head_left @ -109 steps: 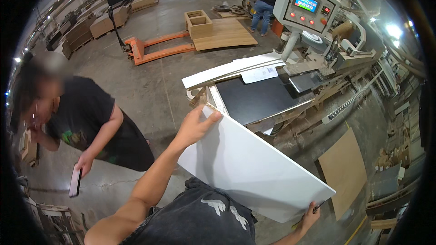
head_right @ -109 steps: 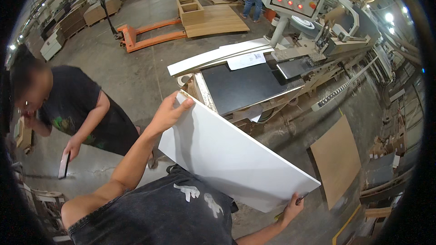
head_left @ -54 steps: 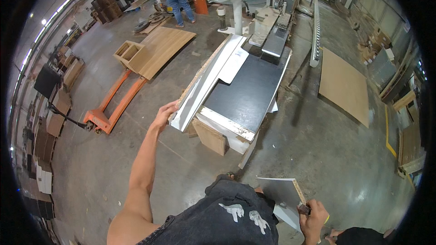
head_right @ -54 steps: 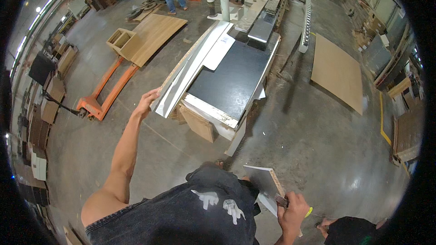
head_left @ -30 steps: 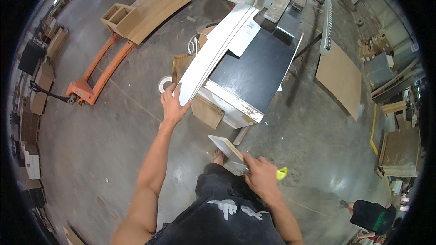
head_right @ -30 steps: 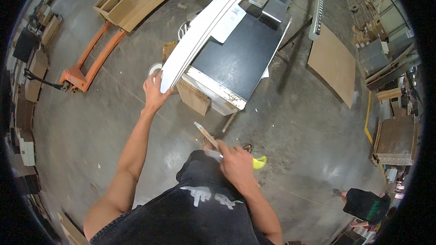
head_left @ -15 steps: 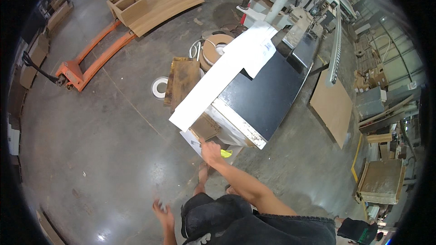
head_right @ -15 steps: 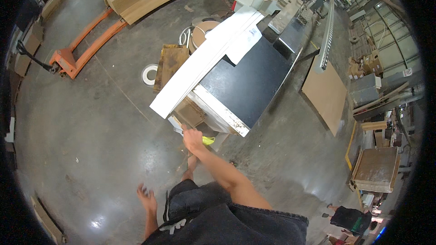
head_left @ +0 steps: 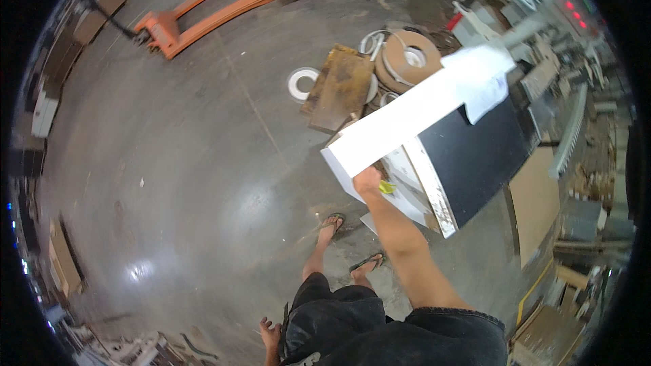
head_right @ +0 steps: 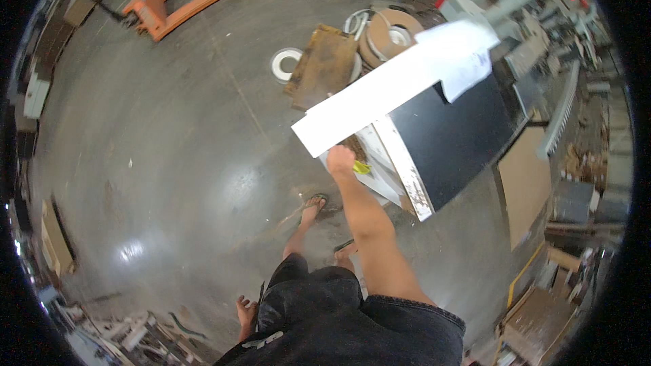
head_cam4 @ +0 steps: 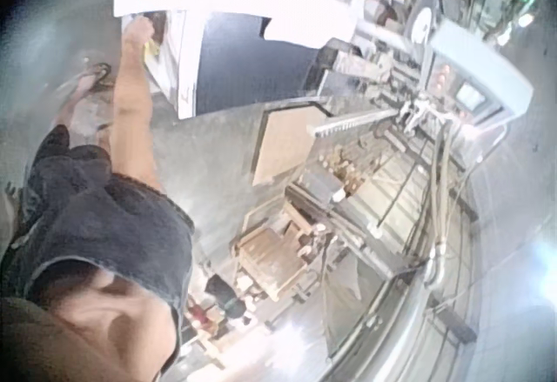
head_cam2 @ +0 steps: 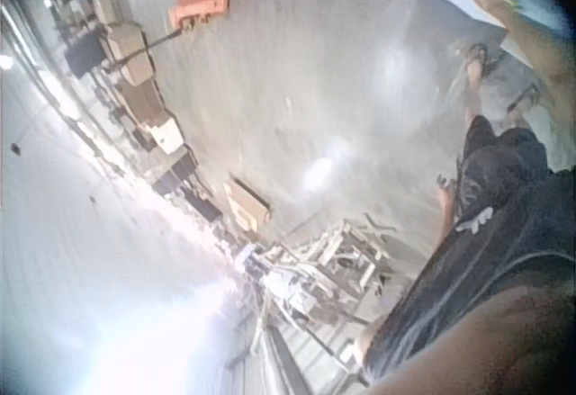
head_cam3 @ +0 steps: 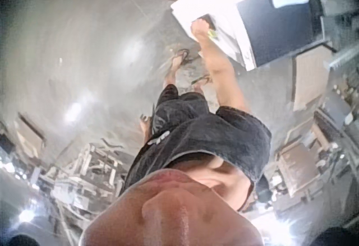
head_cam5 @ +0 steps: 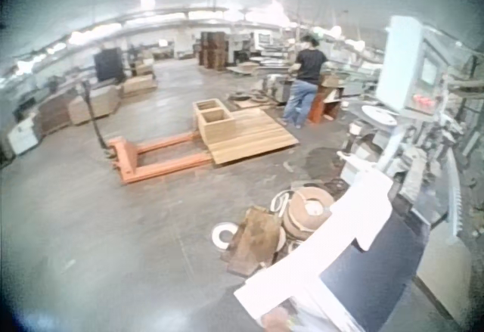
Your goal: The person repeatedly picks up white rectangular sheets from a conveyor, uses a utility knife to trim edges, and places the trimmed pieces back on the conveyor. The person handles each sheet individually, scoring and snapping off excess material.
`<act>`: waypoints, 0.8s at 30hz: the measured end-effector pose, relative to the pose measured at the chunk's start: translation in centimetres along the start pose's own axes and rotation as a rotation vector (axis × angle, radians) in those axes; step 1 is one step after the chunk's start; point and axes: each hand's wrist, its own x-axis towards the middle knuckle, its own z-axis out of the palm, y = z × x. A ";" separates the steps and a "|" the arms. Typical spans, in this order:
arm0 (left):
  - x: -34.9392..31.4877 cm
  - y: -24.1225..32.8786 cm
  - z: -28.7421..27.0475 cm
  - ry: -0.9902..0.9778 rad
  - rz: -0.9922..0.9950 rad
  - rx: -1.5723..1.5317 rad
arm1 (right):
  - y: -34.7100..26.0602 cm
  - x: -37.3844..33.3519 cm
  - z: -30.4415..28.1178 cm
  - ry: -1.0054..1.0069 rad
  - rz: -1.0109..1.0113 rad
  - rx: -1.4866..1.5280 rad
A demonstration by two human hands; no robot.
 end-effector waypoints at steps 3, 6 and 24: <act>0.8 1.3 3.7 -0.060 0.087 -0.136 | 5.9 3.7 3.4 0.092 0.079 -0.082; -2.1 2.6 3.0 0.003 0.017 -0.238 | 3.2 1.8 3.8 0.163 -0.102 -0.038; -6.0 0.1 10.7 -0.028 -0.232 -0.435 | 2.4 2.1 1.3 0.249 -0.147 -0.258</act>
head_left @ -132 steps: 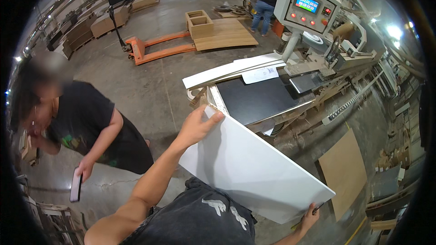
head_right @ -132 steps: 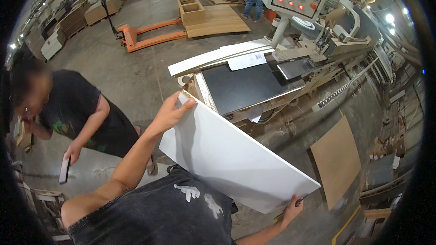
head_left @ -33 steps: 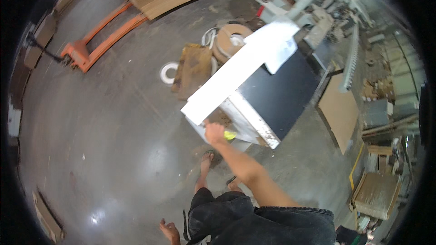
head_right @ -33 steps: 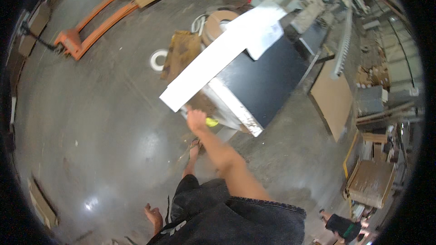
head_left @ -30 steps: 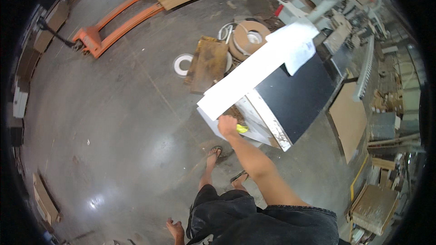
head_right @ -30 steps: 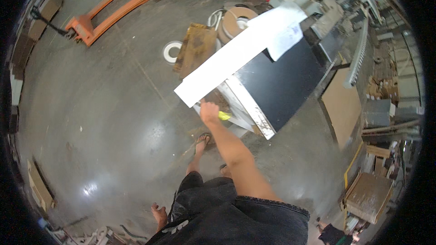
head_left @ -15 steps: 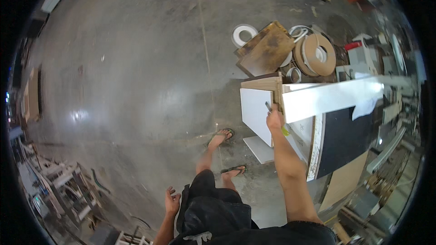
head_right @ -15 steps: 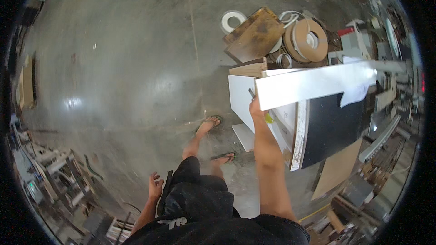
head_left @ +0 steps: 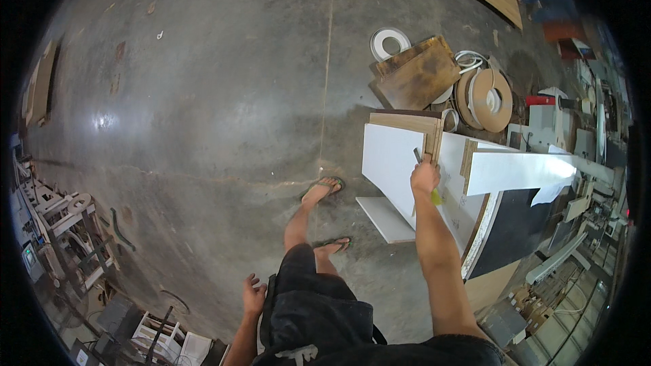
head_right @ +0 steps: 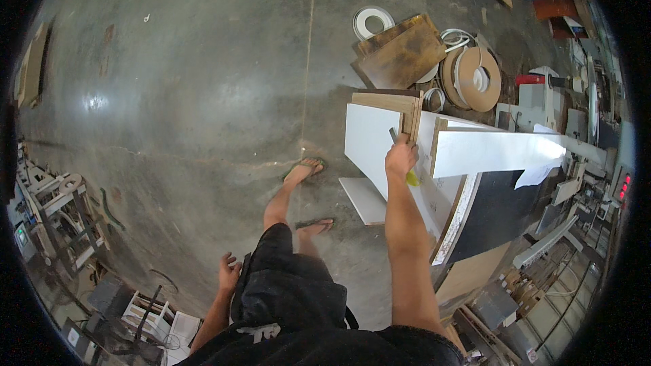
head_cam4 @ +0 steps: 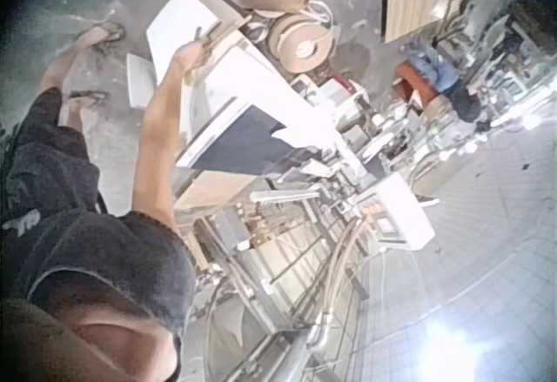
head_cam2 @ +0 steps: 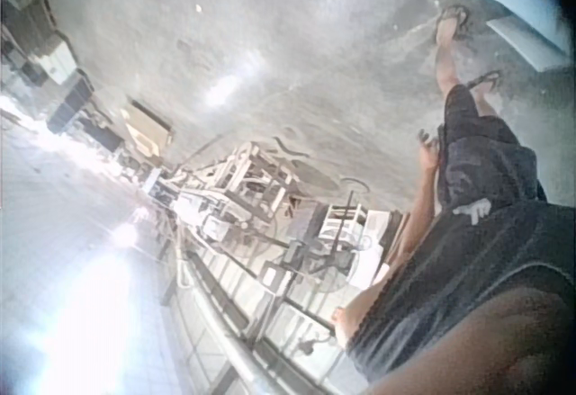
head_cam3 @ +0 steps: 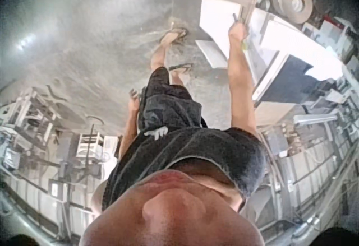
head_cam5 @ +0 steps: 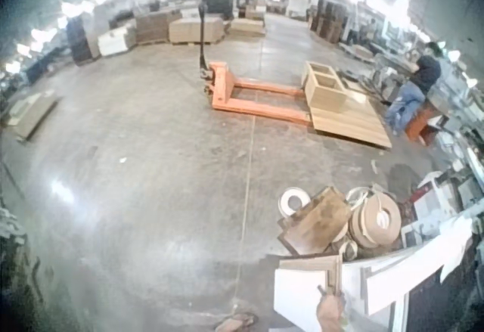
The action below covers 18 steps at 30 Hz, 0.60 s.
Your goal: The person repeatedly picks up white rectangular sheets from a conveyor, uses a utility knife to trim edges, and places the trimmed pieces back on the conveyor. The person handles each sheet individually, scoring and snapping off excess material.
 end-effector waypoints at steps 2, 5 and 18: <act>0.5 0.7 -0.3 -0.008 0.032 0.010 | 0.0 -0.4 -1.0 0.008 0.051 -0.025; 2.1 2.5 -1.0 -0.025 0.118 0.067 | 0.7 -3.5 -3.1 -0.006 0.082 0.062; 6.4 22.8 21.4 -0.629 1.051 0.688 | 6.2 -49.3 -5.1 -0.816 0.697 0.540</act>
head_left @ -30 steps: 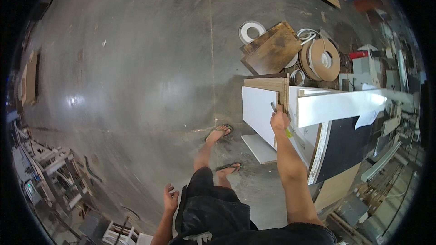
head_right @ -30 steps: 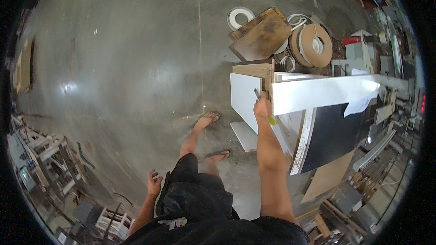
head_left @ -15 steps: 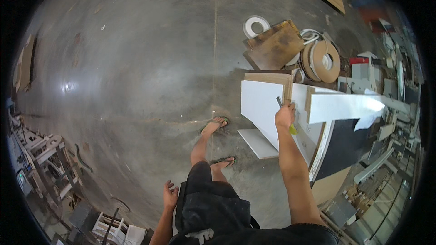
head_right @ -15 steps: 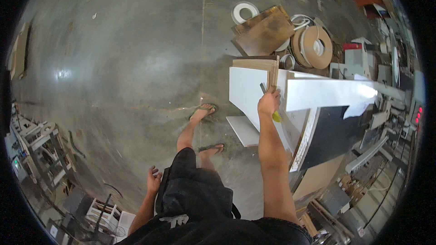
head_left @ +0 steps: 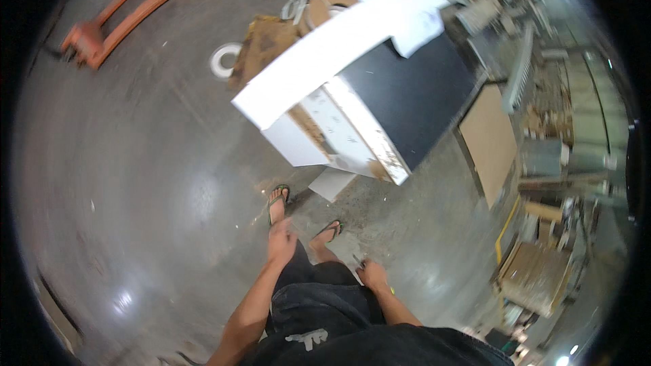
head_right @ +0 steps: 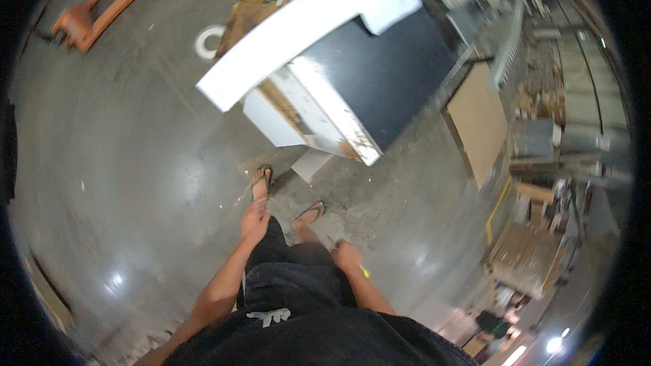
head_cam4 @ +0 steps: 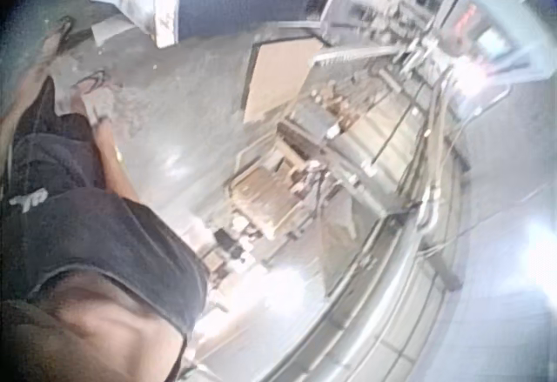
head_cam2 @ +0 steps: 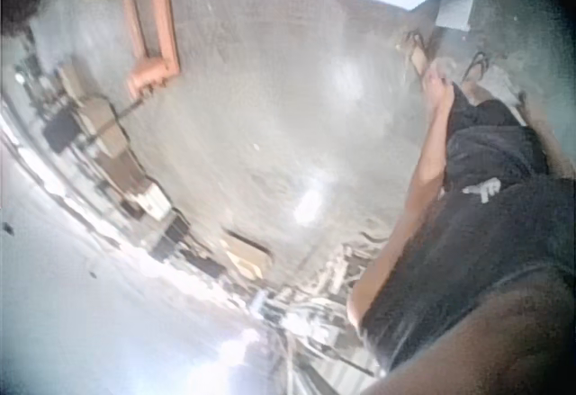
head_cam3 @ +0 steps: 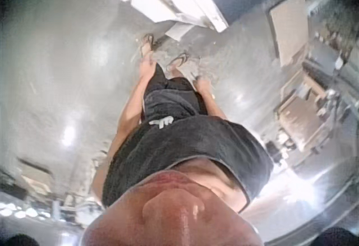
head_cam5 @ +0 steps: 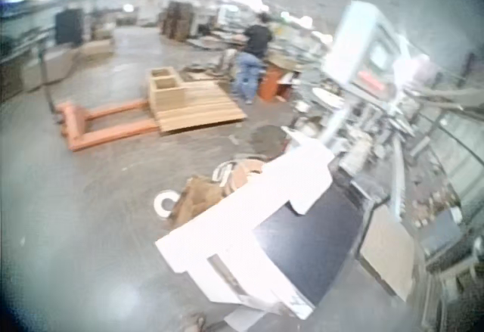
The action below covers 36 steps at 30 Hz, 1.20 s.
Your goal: The person repeatedly picks up white rectangular sheets from a conveyor, uses a utility knife to trim edges, and places the trimmed pieces back on the conveyor. The person handles each sheet individually, scoring and snapping off excess material.
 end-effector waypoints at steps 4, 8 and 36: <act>9.0 7.8 8.2 -0.278 0.176 0.213 | 11.2 -5.0 8.6 0.121 0.296 0.356; 19.1 6.4 17.0 -0.233 0.299 0.678 | 13.5 -9.4 13.2 0.151 0.476 0.573; -6.9 41.3 -7.3 -0.252 0.227 0.018 | 39.9 -7.5 -2.6 0.832 -0.211 2.122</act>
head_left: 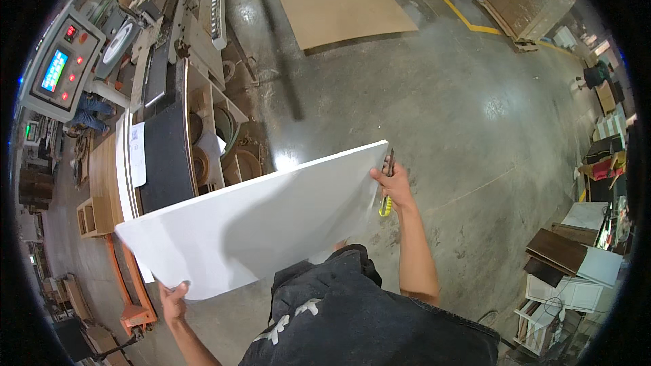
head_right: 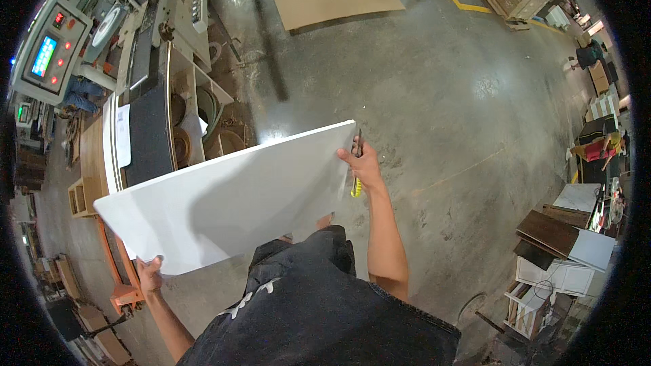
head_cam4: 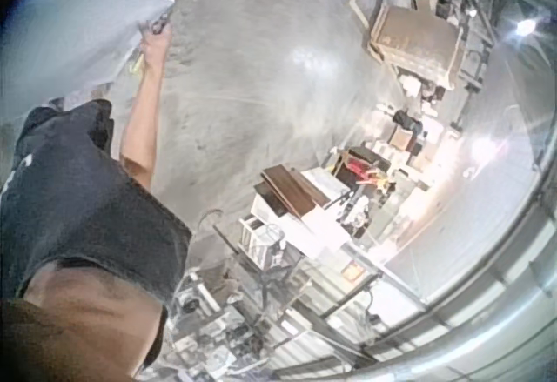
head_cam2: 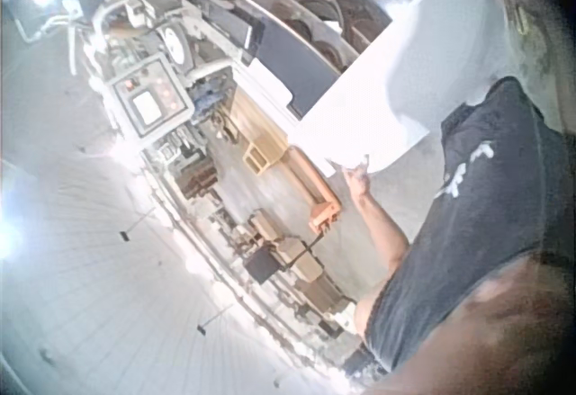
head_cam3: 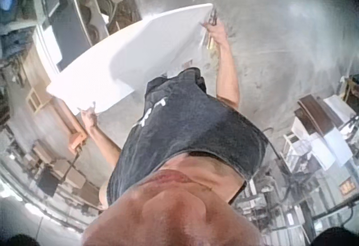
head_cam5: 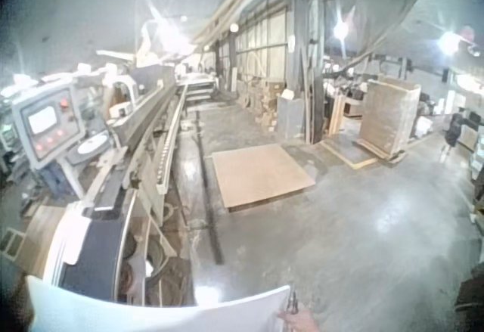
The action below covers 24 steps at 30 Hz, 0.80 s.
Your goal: The person repeatedly picks up white rectangular sheets from a conveyor, uses a utility knife to trim edges, and places the trimmed pieces back on the conveyor. The person handles each sheet individually, scoring and snapping off excess material.
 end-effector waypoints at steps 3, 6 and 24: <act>3.6 -1.0 -4.4 -0.014 0.162 -0.028 | -2.2 -0.5 1.1 -0.052 -0.140 0.010; 6.7 0.9 -9.1 -0.016 0.243 0.075 | -4.9 -2.5 4.2 -0.038 -0.219 -0.072; 53.3 9.7 4.7 -0.273 0.473 0.966 | 20.1 -16.7 27.9 0.132 0.410 0.164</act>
